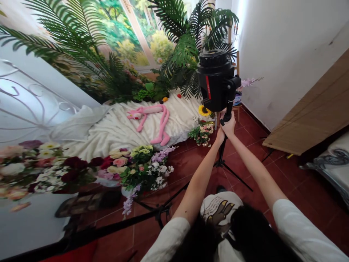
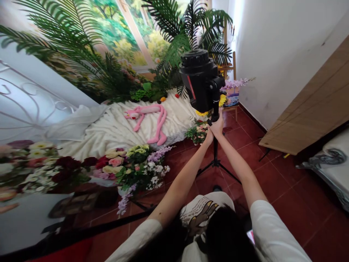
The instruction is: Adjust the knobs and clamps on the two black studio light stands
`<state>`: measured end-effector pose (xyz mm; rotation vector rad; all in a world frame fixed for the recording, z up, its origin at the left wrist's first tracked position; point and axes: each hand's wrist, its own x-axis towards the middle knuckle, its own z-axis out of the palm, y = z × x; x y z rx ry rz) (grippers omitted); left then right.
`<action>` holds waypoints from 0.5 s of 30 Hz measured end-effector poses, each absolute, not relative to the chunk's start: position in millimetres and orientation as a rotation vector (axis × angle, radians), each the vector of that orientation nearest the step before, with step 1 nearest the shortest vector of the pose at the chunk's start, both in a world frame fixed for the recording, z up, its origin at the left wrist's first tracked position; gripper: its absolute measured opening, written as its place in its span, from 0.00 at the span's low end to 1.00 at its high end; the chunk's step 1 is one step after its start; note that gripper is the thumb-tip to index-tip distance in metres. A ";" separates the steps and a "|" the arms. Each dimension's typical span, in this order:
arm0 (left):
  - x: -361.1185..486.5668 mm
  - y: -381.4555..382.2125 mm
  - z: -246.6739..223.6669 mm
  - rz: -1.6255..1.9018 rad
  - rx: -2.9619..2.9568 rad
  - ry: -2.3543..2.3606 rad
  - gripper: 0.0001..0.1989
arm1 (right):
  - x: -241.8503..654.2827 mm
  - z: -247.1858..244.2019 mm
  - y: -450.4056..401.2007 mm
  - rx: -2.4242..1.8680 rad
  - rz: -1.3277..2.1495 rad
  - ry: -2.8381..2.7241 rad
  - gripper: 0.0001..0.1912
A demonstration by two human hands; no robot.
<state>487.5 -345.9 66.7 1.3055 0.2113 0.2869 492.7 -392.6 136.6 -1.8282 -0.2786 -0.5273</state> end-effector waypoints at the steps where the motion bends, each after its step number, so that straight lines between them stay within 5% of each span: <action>1: 486.2 -346.1 66.9 0.292 1.280 0.188 0.21 | 493.5 135.6 -393.7 -1.841 -0.520 -0.289 0.28; 11: 482.9 -348.7 69.0 0.300 1.204 0.313 0.16 | 500.4 139.8 -412.1 -1.938 -0.350 -0.504 0.29; 15: 475.6 -351.0 74.3 0.255 1.224 0.271 0.22 | 492.5 136.4 -432.8 -1.897 -0.250 -0.581 0.35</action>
